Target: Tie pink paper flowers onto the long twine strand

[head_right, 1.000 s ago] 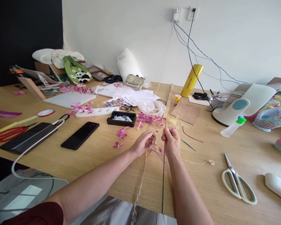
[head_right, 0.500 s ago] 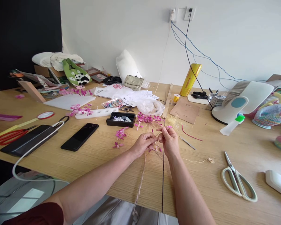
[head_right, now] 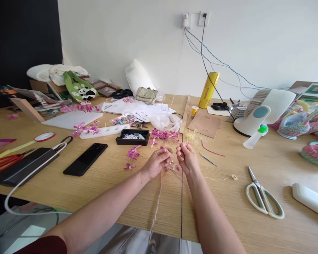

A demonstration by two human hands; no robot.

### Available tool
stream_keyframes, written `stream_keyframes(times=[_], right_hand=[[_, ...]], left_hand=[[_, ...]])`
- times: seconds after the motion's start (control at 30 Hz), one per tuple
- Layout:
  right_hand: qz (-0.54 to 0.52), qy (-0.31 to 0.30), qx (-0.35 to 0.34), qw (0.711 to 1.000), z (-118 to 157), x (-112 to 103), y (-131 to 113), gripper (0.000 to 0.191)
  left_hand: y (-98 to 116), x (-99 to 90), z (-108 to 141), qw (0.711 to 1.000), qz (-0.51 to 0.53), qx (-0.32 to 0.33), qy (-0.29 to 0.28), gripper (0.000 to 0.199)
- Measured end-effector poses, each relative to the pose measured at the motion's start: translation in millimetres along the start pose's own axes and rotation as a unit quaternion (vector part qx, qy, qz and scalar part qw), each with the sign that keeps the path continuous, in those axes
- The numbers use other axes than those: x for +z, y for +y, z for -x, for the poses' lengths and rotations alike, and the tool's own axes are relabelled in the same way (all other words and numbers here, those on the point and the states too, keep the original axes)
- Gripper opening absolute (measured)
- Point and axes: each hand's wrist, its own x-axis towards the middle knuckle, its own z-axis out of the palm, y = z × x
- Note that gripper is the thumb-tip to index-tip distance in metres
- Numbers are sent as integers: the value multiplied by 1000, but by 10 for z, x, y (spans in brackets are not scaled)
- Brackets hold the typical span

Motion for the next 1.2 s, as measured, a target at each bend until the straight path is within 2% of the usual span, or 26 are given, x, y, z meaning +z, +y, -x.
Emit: stream_keyframes(times=[0.23, 0.3, 0.5, 0.6, 0.7, 0.77, 0.83, 0.9, 1.0, 1.1, 1.2], right_hand=[[-12, -2, 33, 999, 1, 34, 64, 32], [-10, 8, 29, 999, 5, 37, 51, 32], [-1, 80, -80, 994, -19, -36, -66, 32], [22, 44, -39, 998, -8, -22, -85, 32], [43, 13, -22, 999, 10, -17, -84, 30], [89, 1, -3, 996, 10, -45, -73, 28], [179, -7, 32, 983, 0, -82, -45, 25], [282, -8, 54, 958, -13, -107, -1, 21], [376, -12, 33, 926, -25, -104, 54, 16], [406, -12, -13, 914, -35, -88, 60, 15], [476, 17, -47, 878, -51, -93, 38, 16]], left_hand=[[14, -35, -6, 1000, 7, 9, -29, 28], [6, -57, -14, 1000, 2, 12, -22, 27], [19, -81, -13, 998, -51, 4, 23, 26], [26, -57, -1, 997, -63, 34, 35, 26], [34, -47, 6, 992, -118, 31, 6, 29], [44, -55, 0, 986, -160, 40, 7, 32], [59, -67, -12, 979, -190, 63, 26, 31], [80, -78, -23, 972, -217, 80, 33, 30], [126, -98, -28, 971, -218, 95, 22, 29], [197, -131, -15, 989, -114, 89, -4, 26], [291, -162, 21, 998, 28, 18, -47, 22]])
